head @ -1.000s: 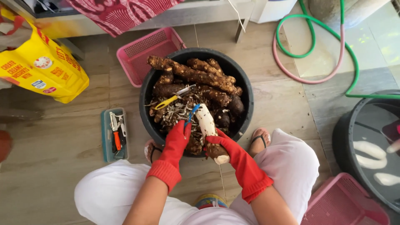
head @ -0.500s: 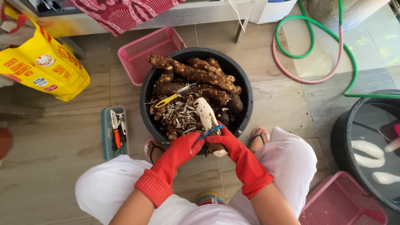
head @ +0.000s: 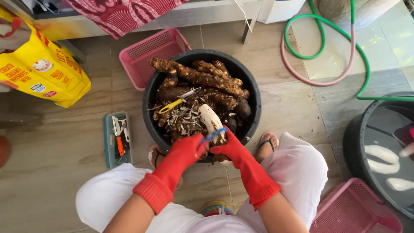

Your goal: A person wearing red gloves sits on the floor and uses a hand peeler to remove the skin from cassava roots stored in a large bucket.

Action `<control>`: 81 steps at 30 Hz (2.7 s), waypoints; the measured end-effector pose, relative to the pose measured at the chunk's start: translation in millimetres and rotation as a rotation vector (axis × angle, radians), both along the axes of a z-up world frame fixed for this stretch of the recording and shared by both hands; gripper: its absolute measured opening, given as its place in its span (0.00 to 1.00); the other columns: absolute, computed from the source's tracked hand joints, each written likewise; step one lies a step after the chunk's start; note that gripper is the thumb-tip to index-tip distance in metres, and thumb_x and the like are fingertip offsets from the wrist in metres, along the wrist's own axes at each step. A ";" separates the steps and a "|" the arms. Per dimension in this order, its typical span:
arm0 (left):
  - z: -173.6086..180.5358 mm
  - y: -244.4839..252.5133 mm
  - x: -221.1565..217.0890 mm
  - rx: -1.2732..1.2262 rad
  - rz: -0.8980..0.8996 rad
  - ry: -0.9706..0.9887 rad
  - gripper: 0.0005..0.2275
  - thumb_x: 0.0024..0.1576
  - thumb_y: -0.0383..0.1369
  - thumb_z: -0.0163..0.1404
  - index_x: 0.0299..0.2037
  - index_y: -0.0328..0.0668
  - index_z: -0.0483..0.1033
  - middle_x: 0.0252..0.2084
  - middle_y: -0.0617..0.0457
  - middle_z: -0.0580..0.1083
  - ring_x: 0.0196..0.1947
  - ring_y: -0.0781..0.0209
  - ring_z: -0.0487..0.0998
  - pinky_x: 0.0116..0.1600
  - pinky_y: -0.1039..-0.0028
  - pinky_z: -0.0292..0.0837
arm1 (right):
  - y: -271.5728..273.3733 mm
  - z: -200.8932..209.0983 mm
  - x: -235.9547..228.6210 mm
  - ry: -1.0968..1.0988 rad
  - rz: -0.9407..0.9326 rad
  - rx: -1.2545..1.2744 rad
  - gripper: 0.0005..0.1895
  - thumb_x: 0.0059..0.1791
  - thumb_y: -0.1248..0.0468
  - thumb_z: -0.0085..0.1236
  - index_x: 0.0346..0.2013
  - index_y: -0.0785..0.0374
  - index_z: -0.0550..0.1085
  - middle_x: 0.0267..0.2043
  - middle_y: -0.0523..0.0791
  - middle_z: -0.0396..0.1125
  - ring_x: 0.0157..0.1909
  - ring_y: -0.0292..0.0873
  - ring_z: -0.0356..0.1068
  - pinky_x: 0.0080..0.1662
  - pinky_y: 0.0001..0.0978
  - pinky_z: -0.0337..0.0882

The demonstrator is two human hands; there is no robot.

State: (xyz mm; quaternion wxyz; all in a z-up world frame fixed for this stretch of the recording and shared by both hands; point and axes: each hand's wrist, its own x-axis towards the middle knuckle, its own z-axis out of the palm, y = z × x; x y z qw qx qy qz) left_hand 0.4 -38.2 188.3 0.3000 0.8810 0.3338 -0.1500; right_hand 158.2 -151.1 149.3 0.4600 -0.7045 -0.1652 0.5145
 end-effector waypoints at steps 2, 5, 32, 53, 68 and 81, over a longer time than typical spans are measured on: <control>-32.0 -0.9 -1.4 0.018 -0.012 -0.013 0.23 0.62 0.60 0.29 0.47 0.56 0.68 0.44 0.42 0.78 0.49 0.38 0.79 0.55 0.49 0.73 | 1.8 -8.6 1.0 -0.028 0.011 0.012 0.59 0.23 0.63 0.85 0.67 0.47 0.67 0.59 0.51 0.70 0.61 0.54 0.69 0.63 0.46 0.66; -42.3 10.5 5.1 0.082 0.030 0.004 0.21 0.63 0.58 0.28 0.45 0.56 0.67 0.43 0.44 0.78 0.48 0.40 0.80 0.53 0.50 0.75 | -2.6 -29.1 3.1 -0.079 0.043 -0.010 0.57 0.23 0.60 0.86 0.66 0.47 0.69 0.57 0.50 0.71 0.60 0.54 0.70 0.62 0.46 0.67; -125.1 -1.8 6.2 -0.006 0.615 -0.284 0.20 0.66 0.52 0.36 0.56 0.47 0.69 0.45 0.35 0.78 0.51 0.36 0.80 0.57 0.50 0.75 | -19.4 37.7 -10.7 0.246 -0.083 0.020 0.50 0.30 0.65 0.80 0.65 0.48 0.70 0.60 0.54 0.68 0.58 0.57 0.70 0.55 0.49 0.73; -155.1 11.5 11.3 -0.242 0.794 -0.261 0.25 0.62 0.59 0.37 0.61 0.55 0.67 0.41 0.48 0.80 0.39 0.49 0.82 0.44 0.60 0.79 | -42.8 11.2 -7.8 0.934 -0.470 0.075 0.24 0.40 0.70 0.68 0.51 0.59 0.77 0.45 0.59 0.72 0.44 0.62 0.75 0.51 0.65 0.74; -96.2 -12.2 15.5 -0.310 0.868 -0.352 0.25 0.63 0.57 0.37 0.61 0.51 0.67 0.36 0.51 0.81 0.32 0.54 0.84 0.42 0.64 0.79 | -41.7 39.8 -4.7 1.109 -0.502 0.047 0.23 0.40 0.63 0.68 0.47 0.69 0.75 0.43 0.60 0.74 0.43 0.63 0.76 0.49 0.61 0.76; -83.0 -21.2 9.1 -0.431 0.808 -0.258 0.29 0.61 0.62 0.39 0.69 0.62 0.62 0.46 0.53 0.81 0.39 0.57 0.85 0.54 0.63 0.77 | -46.0 28.4 -3.9 1.139 -0.522 0.078 0.25 0.39 0.59 0.69 0.45 0.70 0.75 0.40 0.60 0.74 0.41 0.64 0.76 0.48 0.60 0.77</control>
